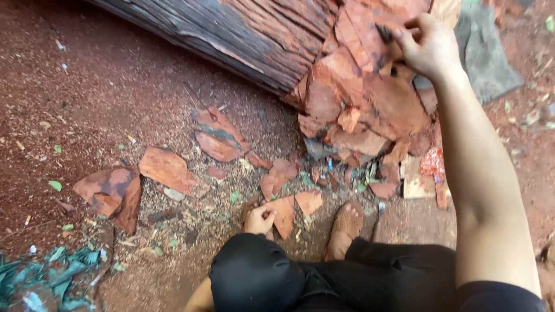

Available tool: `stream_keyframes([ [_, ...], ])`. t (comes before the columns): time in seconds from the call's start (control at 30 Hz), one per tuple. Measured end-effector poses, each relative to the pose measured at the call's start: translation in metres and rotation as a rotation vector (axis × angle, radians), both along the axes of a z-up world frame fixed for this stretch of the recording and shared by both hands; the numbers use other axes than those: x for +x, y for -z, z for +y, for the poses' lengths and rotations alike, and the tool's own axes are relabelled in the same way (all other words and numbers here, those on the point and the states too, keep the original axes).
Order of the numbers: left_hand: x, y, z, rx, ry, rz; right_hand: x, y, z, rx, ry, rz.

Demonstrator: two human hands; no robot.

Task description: Filling crevices in a large wooden log using wood filler and small wood chips to repair the surface.

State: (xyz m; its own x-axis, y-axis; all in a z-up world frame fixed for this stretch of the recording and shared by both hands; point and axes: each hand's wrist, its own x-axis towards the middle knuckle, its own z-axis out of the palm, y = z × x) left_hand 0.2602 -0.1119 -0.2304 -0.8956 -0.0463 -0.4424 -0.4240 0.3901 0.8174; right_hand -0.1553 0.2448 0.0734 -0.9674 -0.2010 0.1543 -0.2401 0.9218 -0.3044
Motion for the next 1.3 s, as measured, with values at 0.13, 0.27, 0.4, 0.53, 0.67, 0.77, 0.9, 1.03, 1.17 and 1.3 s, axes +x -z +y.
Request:
stream_keyframes([
  [0.13, -0.001, 0.004, 0.0, -0.093, 0.018, 0.055, 0.017, -0.002, -0.007, -0.186, -0.138, 0.087],
  [0.27, -0.002, 0.002, -0.002, -0.066, -0.001, 0.101, 0.056, -0.024, -0.001, -0.488, -0.114, 0.06],
  [0.4, -0.001, 0.009, 0.0, -0.077, -0.024, 0.064, 0.085, -0.018, 0.047, -0.552, -0.006, -0.054],
  [0.53, -0.004, 0.01, -0.002, -0.091, -0.028, 0.076, 0.101, -0.015, 0.052, -1.076, 0.247, -0.322],
  [0.67, -0.004, 0.014, -0.001, -0.073, -0.077, 0.09, 0.108, -0.02, 0.04, -1.334, 0.344, -0.404],
  [0.77, -0.004, 0.015, -0.002, -0.073, -0.075, 0.09, 0.109, -0.008, 0.045, -1.238, 0.301, -0.384],
  [0.9, -0.006, 0.009, -0.002, -0.117, -0.035, 0.192, 0.126, 0.002, 0.027, -0.594, 0.026, -0.106],
  [1.03, -0.013, 0.0, 0.001, -0.143, -0.047, 0.134, 0.134, 0.015, 0.009, -0.226, -0.087, -0.016],
  [1.17, -0.012, 0.005, 0.0, -0.167, -0.039, 0.137, 0.143, 0.022, 0.004, 0.091, -0.218, 0.396],
  [1.3, -0.012, 0.006, 0.0, -0.139, -0.052, 0.142, 0.134, 0.032, 0.02, 0.103, -0.168, 0.431],
])
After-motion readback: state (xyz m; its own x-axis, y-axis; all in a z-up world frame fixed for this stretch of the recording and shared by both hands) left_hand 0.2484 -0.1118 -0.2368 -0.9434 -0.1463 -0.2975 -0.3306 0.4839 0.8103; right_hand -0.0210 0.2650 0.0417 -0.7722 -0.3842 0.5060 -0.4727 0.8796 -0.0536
